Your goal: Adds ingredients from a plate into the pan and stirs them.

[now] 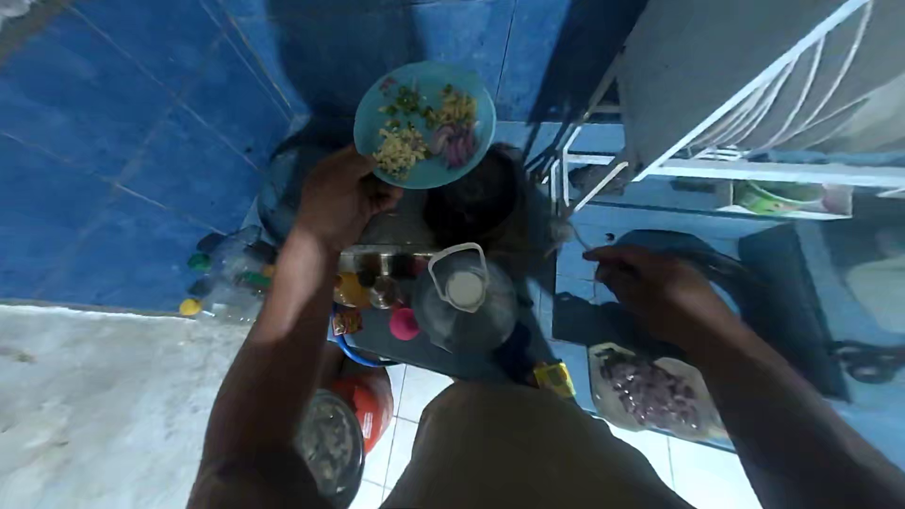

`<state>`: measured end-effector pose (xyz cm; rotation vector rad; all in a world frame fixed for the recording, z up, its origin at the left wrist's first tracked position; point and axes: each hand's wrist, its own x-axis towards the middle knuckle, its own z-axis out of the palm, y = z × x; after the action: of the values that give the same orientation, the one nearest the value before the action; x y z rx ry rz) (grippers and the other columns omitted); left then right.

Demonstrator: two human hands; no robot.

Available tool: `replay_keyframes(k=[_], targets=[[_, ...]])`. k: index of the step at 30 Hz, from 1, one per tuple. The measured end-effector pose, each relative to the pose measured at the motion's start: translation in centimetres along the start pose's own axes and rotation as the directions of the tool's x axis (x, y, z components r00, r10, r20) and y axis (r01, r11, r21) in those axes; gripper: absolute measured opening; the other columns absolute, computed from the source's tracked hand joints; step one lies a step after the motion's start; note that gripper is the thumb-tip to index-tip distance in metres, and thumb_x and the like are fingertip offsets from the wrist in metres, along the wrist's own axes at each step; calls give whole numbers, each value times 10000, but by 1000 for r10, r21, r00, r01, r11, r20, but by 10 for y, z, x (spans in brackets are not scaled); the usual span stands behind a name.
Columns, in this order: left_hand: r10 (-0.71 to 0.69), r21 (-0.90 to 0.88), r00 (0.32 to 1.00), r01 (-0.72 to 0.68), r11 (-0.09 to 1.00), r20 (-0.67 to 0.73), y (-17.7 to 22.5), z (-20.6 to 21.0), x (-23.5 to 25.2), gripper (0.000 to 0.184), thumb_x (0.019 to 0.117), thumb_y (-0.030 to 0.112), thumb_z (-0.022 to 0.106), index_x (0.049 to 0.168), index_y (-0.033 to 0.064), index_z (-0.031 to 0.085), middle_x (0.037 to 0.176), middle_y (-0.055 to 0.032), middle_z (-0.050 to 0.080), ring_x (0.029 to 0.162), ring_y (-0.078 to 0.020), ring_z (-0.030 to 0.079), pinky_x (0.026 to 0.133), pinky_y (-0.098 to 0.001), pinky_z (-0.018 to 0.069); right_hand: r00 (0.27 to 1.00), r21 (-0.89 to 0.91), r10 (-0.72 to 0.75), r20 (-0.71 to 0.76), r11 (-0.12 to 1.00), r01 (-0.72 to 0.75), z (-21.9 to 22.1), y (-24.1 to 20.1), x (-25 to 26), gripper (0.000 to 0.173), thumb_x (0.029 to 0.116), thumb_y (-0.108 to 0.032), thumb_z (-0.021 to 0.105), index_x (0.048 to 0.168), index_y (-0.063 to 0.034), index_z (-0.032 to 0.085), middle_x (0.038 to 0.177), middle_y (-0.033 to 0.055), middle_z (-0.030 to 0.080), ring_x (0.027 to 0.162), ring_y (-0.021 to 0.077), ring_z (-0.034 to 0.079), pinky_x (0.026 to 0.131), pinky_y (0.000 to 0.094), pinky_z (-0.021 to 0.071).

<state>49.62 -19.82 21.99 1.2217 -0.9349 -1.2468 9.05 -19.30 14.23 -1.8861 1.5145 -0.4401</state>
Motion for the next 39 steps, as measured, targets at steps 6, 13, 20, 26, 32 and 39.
replay_keyframes(k=[6, 13, 20, 26, 32, 39], targets=[[-103, -86, 994, 101, 991, -22, -63, -4, 48, 262, 1076, 176, 429, 1283, 74, 554, 1018, -121, 710, 850, -223, 722, 777, -381, 628, 988, 121, -119, -101, 984, 131, 5, -43, 63, 298, 1068, -236, 573, 1334, -155, 681, 1114, 102, 717, 893, 204, 683, 810, 476, 583], [-147, -98, 989, 148, 984, 19, -92, 13, 70, 280, 1089, 172, 408, 1312, 60, 535, 1024, -139, 713, 840, -232, 724, 766, -392, 628, 965, -118, -201, -171, 976, 183, 29, -74, 155, 402, 1067, -414, 517, 1307, -139, 687, 1119, 154, 711, 1005, 321, 696, 915, 582, 555], [-175, -20, 985, 174, 984, -15, -108, 11, 88, 271, 1097, 184, 438, 1306, 46, 541, 1033, -156, 722, 841, -250, 740, 758, -400, 638, 964, -322, -236, -123, 928, 186, 27, -74, 189, 319, 1024, -185, 537, 1273, -181, 736, 1210, 174, 691, 1147, 357, 664, 977, 583, 535], [-184, 45, 982, 186, 982, -36, -116, 14, 96, 257, 1097, 179, 440, 1289, 44, 543, 948, -129, 726, 803, -224, 733, 738, -381, 632, 978, -259, -194, -76, 951, 169, 39, -66, 195, 291, 1007, -190, 571, 1230, -189, 758, 1233, 160, 696, 1187, 355, 649, 997, 612, 517], [-235, 48, 970, 238, 970, -59, -126, 6, 105, 273, 1094, 173, 429, 1320, 44, 514, 998, -151, 721, 830, -240, 737, 754, -389, 632, 987, -366, -142, -72, 925, 106, 45, -59, 204, 314, 988, -168, 554, 1238, -181, 743, 1235, 192, 683, 1176, 398, 650, 943, 642, 532], [-273, 101, 960, 278, 955, -59, -120, 2, 112, 275, 1095, 179, 432, 1316, 41, 520, 1000, -145, 720, 826, -225, 734, 758, -372, 631, 983, -362, -181, -37, 919, 155, 58, -52, 211, 294, 976, -148, 558, 1203, -154, 745, 1247, 170, 690, 1201, 374, 647, 980, 622, 529]])
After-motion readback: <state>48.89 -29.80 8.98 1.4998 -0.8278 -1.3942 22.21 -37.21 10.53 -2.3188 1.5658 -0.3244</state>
